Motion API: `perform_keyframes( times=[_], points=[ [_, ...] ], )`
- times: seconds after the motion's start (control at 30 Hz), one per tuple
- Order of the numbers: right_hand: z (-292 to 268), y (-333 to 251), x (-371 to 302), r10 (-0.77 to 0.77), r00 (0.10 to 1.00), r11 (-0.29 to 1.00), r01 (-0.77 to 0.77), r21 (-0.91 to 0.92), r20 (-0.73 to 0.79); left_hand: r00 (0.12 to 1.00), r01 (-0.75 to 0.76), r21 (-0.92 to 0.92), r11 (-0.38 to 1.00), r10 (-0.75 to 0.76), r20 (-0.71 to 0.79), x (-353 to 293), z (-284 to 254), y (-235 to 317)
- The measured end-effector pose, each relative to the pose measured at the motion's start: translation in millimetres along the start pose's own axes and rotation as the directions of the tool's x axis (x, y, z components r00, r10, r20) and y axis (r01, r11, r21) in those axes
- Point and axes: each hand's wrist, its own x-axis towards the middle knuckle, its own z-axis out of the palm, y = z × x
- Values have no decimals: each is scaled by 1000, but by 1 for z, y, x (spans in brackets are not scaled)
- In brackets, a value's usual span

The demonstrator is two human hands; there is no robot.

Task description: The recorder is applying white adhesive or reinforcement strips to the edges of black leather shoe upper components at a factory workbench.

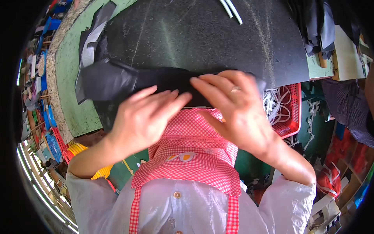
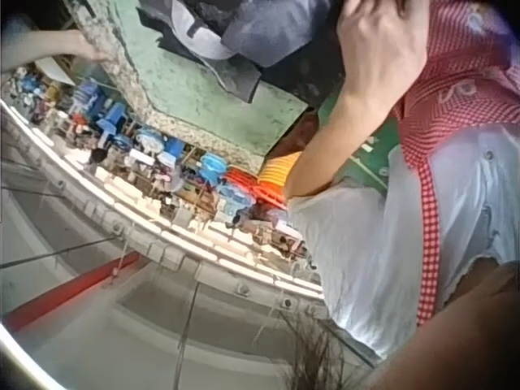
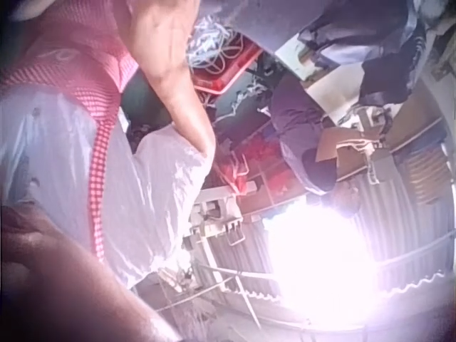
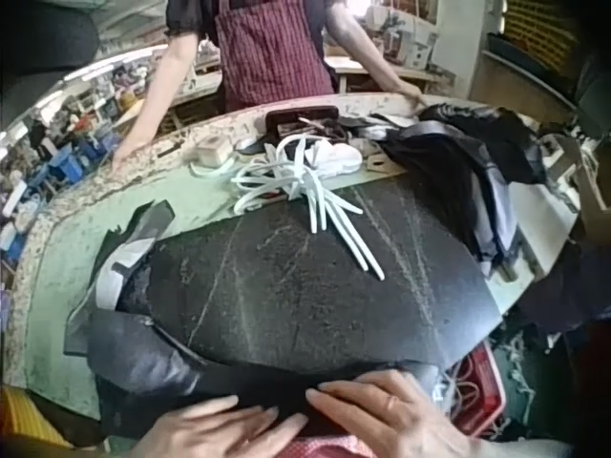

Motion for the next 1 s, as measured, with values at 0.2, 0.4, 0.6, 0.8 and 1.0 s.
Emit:
perform_keyframes(
  times=[0.2, 0.4, 0.6, 0.8, 1.0],
  points=[
    [31, -8, 14, -68, 998, 997, 68, -40, -13, 998, -30, 25, 999, 31, -46, -3, -15, -33],
    [7, 21, 20, -165, 980, 983, 173, 63, -111, 963, -157, -71, 985, 137, -231, -3, -10, -57],
    [-90, 96, 19, 287, 712, 946, -316, 73, -640, 732, 152, -230, 961, -266, -628, -3, -79, -103],
    [-198, 259, -5, 334, 491, 851, -525, 32, -805, 739, 461, 6, 887, -381, -556, -42, -53, -174],
    [-96, 115, 125, 213, 807, 973, -226, 46, -550, 675, 523, -83, 848, -472, -567, -62, -37, -200]
  ],
)
